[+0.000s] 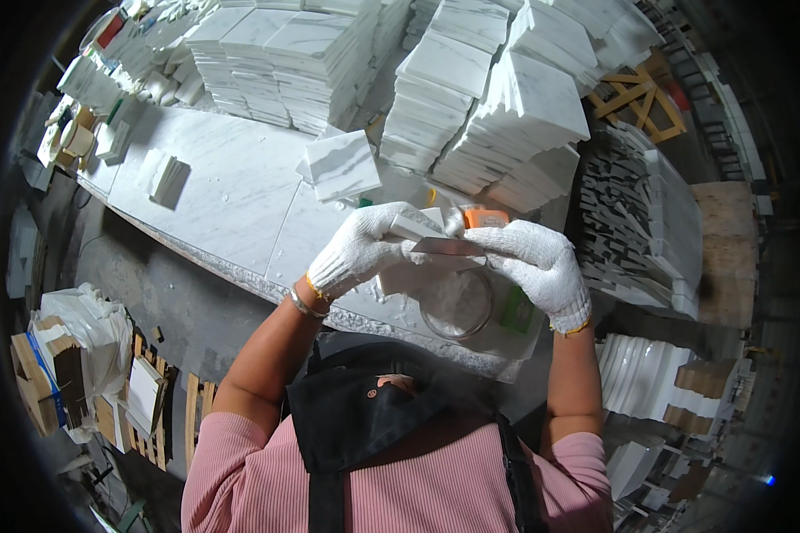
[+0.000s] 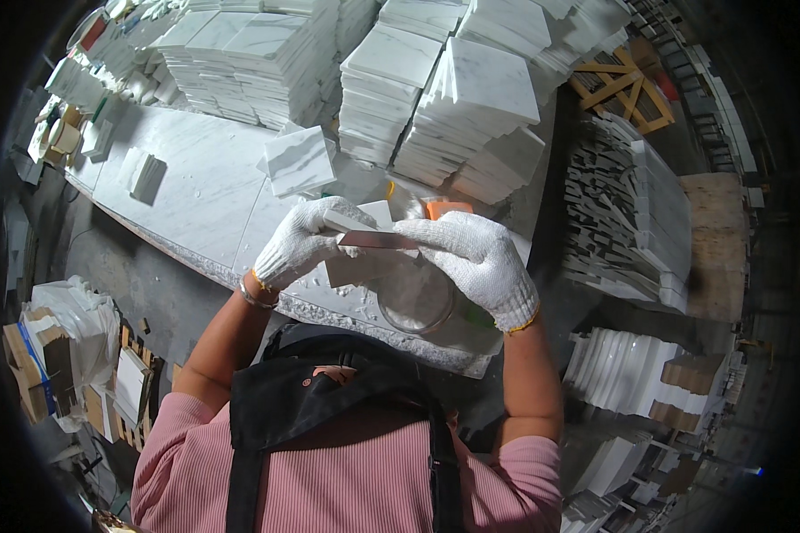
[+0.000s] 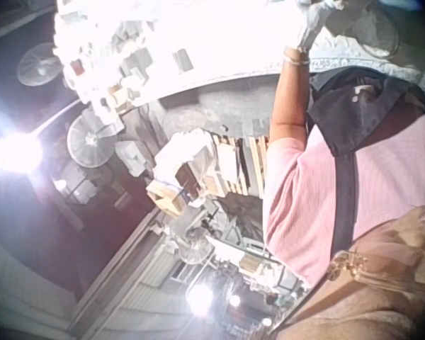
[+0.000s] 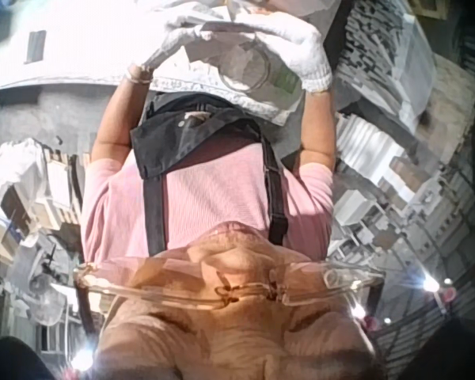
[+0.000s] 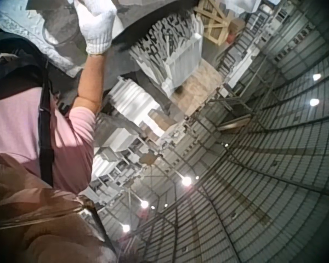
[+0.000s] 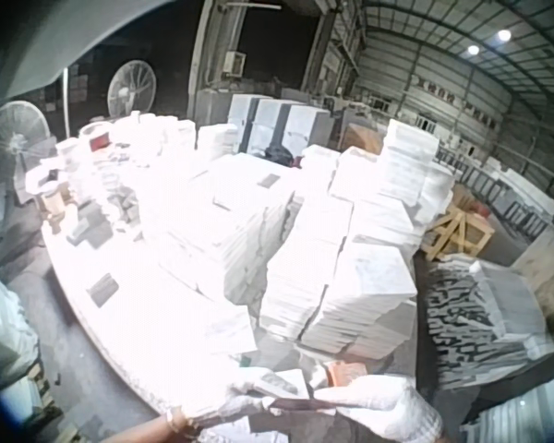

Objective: The person repeatedly picks up small white rectangular tiles from a table, rubs their edges with a green sanding block, and places them back on the table. The person wears white gloves and a pink shirt while working in a warehouse-like area with stacks of tiles.

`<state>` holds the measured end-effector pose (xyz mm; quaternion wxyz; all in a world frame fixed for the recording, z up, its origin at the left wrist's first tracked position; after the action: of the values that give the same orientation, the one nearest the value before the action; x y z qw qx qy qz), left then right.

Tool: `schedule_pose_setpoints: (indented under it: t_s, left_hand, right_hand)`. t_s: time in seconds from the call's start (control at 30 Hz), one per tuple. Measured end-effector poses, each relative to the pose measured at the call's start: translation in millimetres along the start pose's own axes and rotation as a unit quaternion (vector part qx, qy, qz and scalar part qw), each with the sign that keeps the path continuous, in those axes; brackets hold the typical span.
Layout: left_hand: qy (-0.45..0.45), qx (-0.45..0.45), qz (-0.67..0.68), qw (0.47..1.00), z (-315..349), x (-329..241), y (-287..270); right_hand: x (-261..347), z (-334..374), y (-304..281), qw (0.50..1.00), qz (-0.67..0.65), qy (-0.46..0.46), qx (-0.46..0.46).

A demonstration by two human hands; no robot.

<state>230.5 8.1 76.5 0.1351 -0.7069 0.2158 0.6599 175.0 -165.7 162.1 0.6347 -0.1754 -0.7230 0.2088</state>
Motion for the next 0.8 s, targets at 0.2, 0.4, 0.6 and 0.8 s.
schedule_pose_setpoints:
  t_s: [0.2,0.4,0.6,0.8]
  left_hand:
    - [0.007,-0.014,0.016,1.000,1.5,5.1,-1.3]
    - [-0.010,-0.018,-0.024,0.999,3.3,5.8,-3.1]
    - [-0.047,-0.007,0.044,0.998,3.9,11.2,-1.7]
    - [-0.018,0.012,0.021,1.000,2.1,12.9,-0.2]
  right_hand:
    - [4.1,13.3,3.8,0.996,-0.012,0.042,-0.072]
    - [8.3,28.0,8.8,0.987,0.005,0.050,-0.154]
    - [5.4,38.3,12.8,0.972,-0.033,0.097,-0.212]
    - [2.5,51.1,6.8,0.962,0.005,0.115,-0.248]
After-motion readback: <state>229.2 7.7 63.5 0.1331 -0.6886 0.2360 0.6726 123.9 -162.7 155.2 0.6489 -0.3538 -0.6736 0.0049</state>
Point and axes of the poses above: each hand's wrist, its own z-axis away from the middle knuckle, its own y-axis out of the palm, x = y × z, the point moved 9 cm from there along -z, towards the middle knuckle, and after that the axes turned 11 degrees about -x, right-handed, at the moved point
